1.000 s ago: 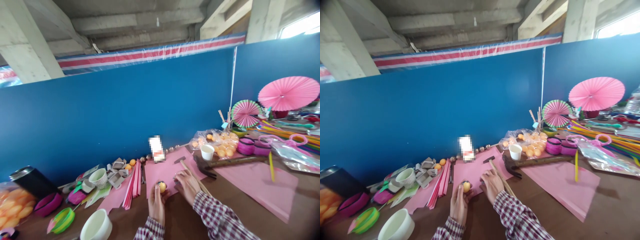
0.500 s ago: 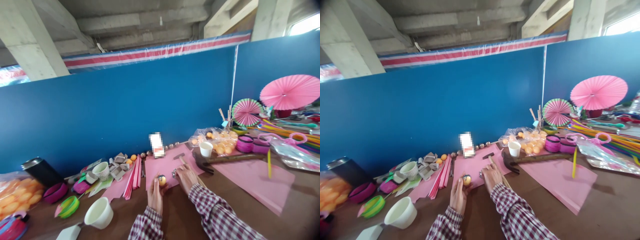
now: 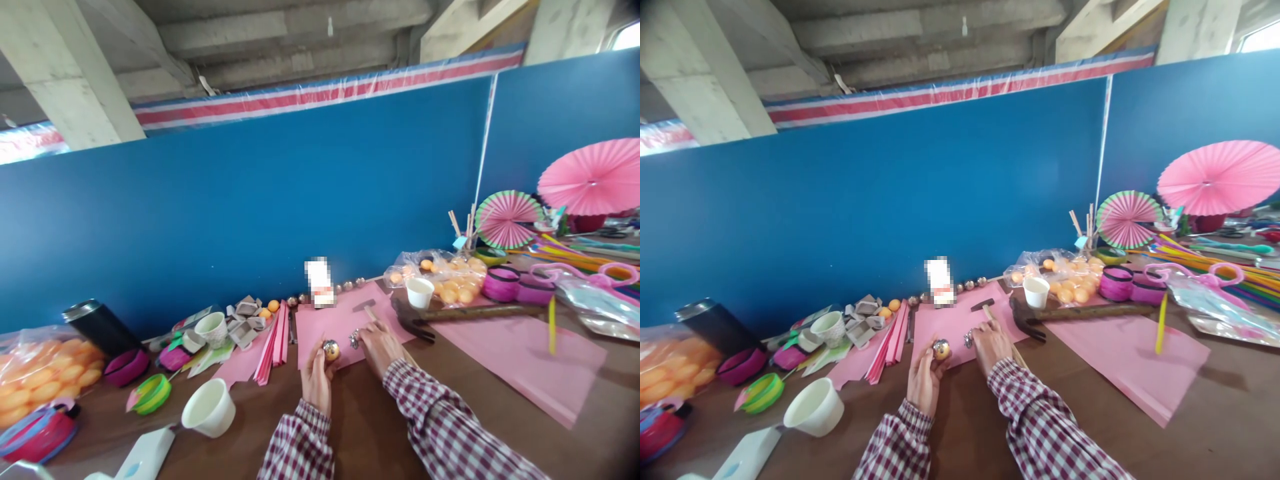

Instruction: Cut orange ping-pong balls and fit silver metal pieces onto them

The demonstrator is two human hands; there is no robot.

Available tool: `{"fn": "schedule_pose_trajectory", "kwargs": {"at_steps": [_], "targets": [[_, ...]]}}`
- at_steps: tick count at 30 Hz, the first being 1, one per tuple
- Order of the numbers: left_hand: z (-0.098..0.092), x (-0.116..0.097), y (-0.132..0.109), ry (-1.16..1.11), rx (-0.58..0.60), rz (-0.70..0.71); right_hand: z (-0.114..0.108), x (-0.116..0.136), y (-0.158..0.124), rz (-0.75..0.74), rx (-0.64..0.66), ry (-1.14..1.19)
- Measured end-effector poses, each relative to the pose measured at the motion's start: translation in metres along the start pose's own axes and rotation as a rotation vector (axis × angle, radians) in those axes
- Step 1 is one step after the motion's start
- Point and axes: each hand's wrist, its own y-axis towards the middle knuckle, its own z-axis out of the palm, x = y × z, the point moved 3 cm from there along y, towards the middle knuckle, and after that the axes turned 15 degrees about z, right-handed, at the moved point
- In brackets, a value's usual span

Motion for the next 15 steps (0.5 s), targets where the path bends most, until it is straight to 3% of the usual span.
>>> {"fn": "schedule_pose_trajectory", "kwargs": {"at_steps": [5, 15], "targets": [[0.000, 0.001, 0.000, -0.009, -0.010, -0.014, 0.001, -0.001, 0.000, -0.026, -0.068, 0.032], [-0.008, 0.013, 0.006, 0.139, 0.089, 0.049, 0.004, -0.004, 0.004, 0.006, 0.007, 0.095]]}}
